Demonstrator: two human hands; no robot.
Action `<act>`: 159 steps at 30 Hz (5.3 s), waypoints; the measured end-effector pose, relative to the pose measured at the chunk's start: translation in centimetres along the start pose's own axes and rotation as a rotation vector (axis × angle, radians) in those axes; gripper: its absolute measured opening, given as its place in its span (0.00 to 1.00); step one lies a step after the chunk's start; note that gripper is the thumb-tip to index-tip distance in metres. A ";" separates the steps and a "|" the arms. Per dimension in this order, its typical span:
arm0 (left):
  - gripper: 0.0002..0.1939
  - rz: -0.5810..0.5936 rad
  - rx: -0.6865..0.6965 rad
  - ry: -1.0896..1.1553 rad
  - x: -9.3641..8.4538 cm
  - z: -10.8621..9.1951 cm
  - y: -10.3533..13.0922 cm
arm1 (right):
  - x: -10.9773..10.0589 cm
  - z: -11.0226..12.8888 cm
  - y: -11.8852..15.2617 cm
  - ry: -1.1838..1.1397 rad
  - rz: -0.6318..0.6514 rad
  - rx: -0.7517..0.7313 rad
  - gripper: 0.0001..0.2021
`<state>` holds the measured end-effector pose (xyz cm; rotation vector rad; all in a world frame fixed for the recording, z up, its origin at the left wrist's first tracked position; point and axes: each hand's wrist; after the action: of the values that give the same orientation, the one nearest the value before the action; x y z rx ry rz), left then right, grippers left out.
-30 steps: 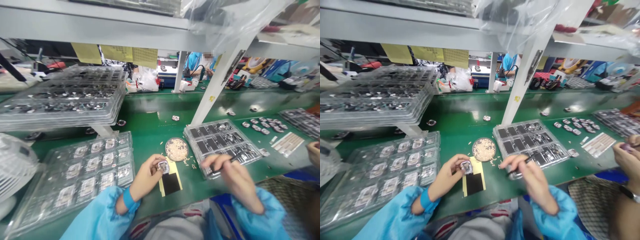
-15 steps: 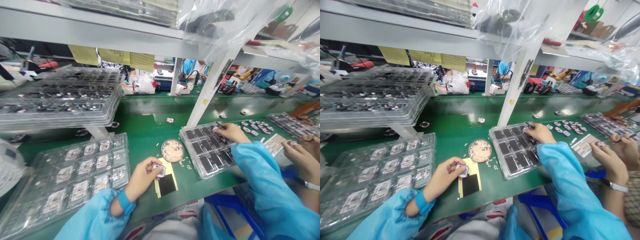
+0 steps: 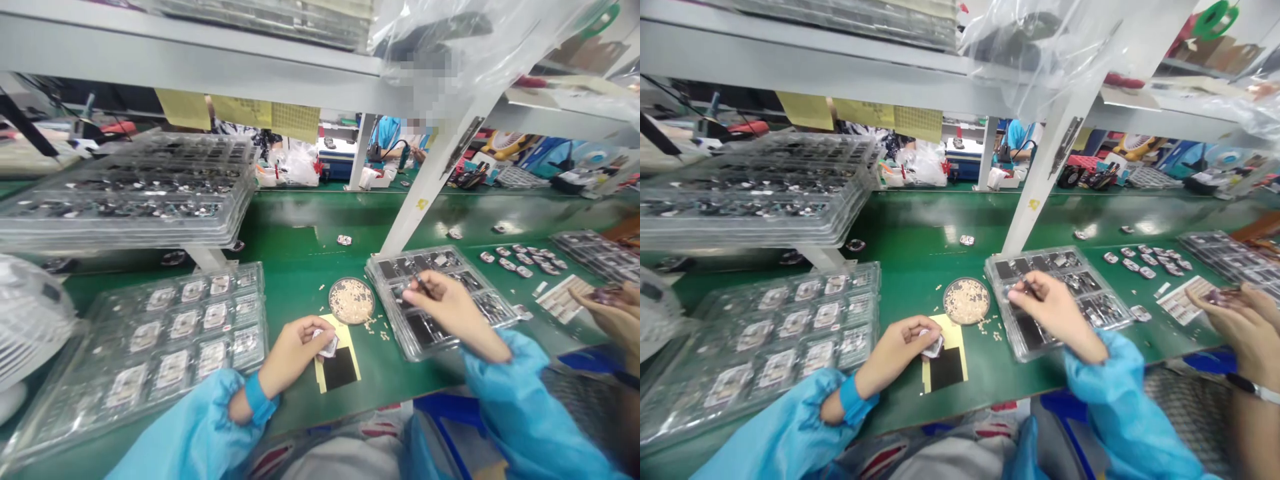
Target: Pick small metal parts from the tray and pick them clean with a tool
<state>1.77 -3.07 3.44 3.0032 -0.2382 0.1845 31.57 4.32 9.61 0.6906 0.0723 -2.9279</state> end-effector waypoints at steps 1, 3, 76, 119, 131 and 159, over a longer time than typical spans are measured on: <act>0.19 -0.001 -0.008 0.024 0.1 -0.1 0.0 | 1.8 0.4 1.2 -0.066 0.054 -0.003 0.14; 0.20 -0.023 -0.016 0.069 0.1 -0.2 0.0 | 5.0 1.0 3.0 -0.156 0.114 -0.006 0.16; 0.23 -0.028 0.116 0.161 0.6 0.5 0.3 | 14.5 -0.8 4.3 -0.456 0.038 0.133 0.16; 0.09 -0.174 0.388 -0.597 1.0 1.2 0.9 | 12.7 -0.9 3.1 -0.002 0.100 -0.433 0.02; 0.07 -0.141 0.368 -0.661 0.8 1.6 0.5 | 13.1 -1.8 3.4 0.111 0.174 -0.437 0.04; 0.21 -0.335 0.161 -1.154 -5.7 -5.6 -18.8 | 12.7 -3.7 3.6 -0.355 0.115 -0.011 0.13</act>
<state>-1.39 16.90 6.06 2.8261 0.2053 -1.6064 22.41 -0.46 0.54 0.1599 0.0123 -2.8840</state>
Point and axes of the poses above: each hand's wrist, its own y-axis away from the middle knuckle, its own x-axis out of the palm, z = x × y, and after that the axes turned 7 degrees about x, right-handed
